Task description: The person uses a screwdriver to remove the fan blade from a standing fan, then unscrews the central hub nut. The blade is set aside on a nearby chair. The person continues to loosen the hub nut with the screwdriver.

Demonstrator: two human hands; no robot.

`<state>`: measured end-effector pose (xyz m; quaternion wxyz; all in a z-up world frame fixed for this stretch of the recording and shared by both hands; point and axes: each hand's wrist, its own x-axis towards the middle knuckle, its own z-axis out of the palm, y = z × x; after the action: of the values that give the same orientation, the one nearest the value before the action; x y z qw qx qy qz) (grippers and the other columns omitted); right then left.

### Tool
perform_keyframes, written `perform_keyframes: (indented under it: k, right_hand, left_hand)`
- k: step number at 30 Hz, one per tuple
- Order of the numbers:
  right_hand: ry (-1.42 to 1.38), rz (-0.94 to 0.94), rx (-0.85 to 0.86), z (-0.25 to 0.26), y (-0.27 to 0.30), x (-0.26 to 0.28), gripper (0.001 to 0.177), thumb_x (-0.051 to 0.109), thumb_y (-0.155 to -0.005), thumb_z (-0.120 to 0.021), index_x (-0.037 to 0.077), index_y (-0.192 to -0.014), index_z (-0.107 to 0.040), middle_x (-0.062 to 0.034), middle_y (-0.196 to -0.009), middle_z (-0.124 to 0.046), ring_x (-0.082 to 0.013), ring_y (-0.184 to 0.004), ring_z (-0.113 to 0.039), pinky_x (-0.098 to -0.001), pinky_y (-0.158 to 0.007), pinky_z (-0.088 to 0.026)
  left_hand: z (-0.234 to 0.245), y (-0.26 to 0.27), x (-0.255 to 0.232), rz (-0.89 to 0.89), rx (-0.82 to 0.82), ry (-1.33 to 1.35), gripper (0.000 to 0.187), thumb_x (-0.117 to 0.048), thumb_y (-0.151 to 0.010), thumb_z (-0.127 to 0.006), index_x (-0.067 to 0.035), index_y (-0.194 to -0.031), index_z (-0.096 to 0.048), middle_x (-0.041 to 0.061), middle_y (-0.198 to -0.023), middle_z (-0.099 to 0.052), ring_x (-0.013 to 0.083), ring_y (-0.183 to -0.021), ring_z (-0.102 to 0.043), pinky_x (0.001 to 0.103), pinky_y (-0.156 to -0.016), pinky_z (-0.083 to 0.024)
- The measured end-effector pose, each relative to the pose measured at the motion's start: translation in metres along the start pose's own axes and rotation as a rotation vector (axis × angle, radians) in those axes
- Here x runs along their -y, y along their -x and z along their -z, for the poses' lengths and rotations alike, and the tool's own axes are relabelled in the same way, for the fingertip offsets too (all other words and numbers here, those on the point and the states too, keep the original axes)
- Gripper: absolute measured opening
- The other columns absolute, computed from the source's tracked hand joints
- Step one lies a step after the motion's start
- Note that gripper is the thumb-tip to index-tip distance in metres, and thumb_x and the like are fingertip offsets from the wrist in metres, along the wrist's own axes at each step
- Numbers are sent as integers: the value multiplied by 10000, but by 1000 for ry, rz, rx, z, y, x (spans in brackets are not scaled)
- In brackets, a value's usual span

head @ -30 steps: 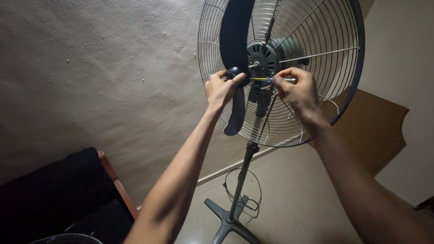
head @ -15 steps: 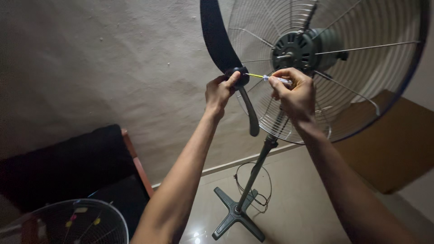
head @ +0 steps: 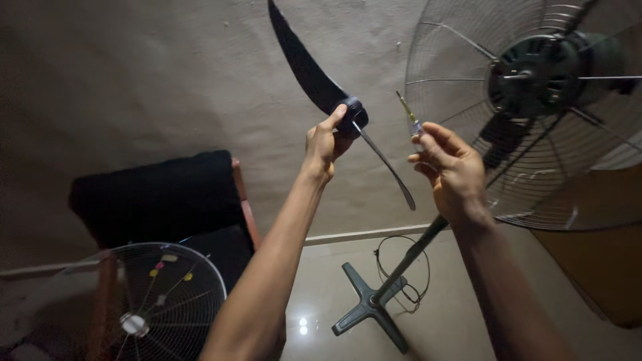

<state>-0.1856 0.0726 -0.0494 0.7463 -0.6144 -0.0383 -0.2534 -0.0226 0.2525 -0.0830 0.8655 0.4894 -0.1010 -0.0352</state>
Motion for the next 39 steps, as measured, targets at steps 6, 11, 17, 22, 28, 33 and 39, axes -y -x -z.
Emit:
perform_keyframes:
  k: [6, 11, 17, 22, 28, 33, 39]
  right_hand:
    - [-116, -146, 220, -37, 3, -31, 220, 138, -1037, -581, 5, -1207, -628, -74, -985, -634, -178, -834, -669, -336, -786, -550]
    - [-133, -242, 325, -83, 0, -55, 134, 138, -976, -542, 64, -1086, -555, -54, -891, -602, -140, -755, -596, -306, -705, -514]
    - [48, -215, 452, -150, -7, -81, 77, 163, -1006, -569, 92, -992, -544, 22, -751, -459, -76, -602, -426, -253, -524, -386]
    - [157, -188, 531, -205, -4, -96, 143, 172, -957, -684, 46, -956, -617, 56, -698, -489, -39, -551, -421, -219, -483, -339]
    - [267, -217, 575, -265, 8, -117, 333, 278, -913, -752, 22, -1116, -684, 61, -663, -485, -28, -514, -419, -220, -442, -316]
    - [243, -264, 590, -298, 26, -140, 467, 356, -873, -786, 20, -1183, -692, 57, -656, -475, -30, -484, -371, -222, -407, -267]
    - [347, -165, 691, -321, 56, -170, 551, 414, -823, -855, -18, -1132, -707, 2, -772, -646, -67, -632, -562, -237, -534, -440]
  left_hand:
    - [66, 12, -12, -11, 13, 184, 404, -403, -879, -697, -40, -1050, -744, 52, -907, -738, 109, -768, -665, 222, -702, -514]
    - [117, 22, -32, -10, 21, 262, 357, -379, -908, -654, -74, -1076, -734, 63, -997, -749, 152, -902, -698, 276, -815, -544]
    - [179, 35, -52, -101, 23, 290, 405, -399, -978, -586, -37, -1087, -731, 87, -1009, -751, 203, -932, -697, 349, -847, -553]
    - [226, 32, -56, -233, 156, 481, 410, -371, -1059, -498, -33, -1138, -715, 57, -1067, -741, 183, -970, -676, 331, -917, -532]
    - [273, 53, -57, -195, 98, 396, 429, -393, -1098, -469, -41, -1150, -710, 50, -1055, -734, 164, -941, -665, 323, -876, -517]
    - [296, 87, -62, -218, 70, 408, 451, -402, -1078, -451, -34, -1177, -692, 74, -1112, -731, 182, -1015, -688, 324, -947, -534]
    - [324, 134, -35, -162, 69, 415, 548, -520, -1101, -403, -48, -1248, -640, 94, -1134, -685, 205, -1028, -671, 356, -911, -547]
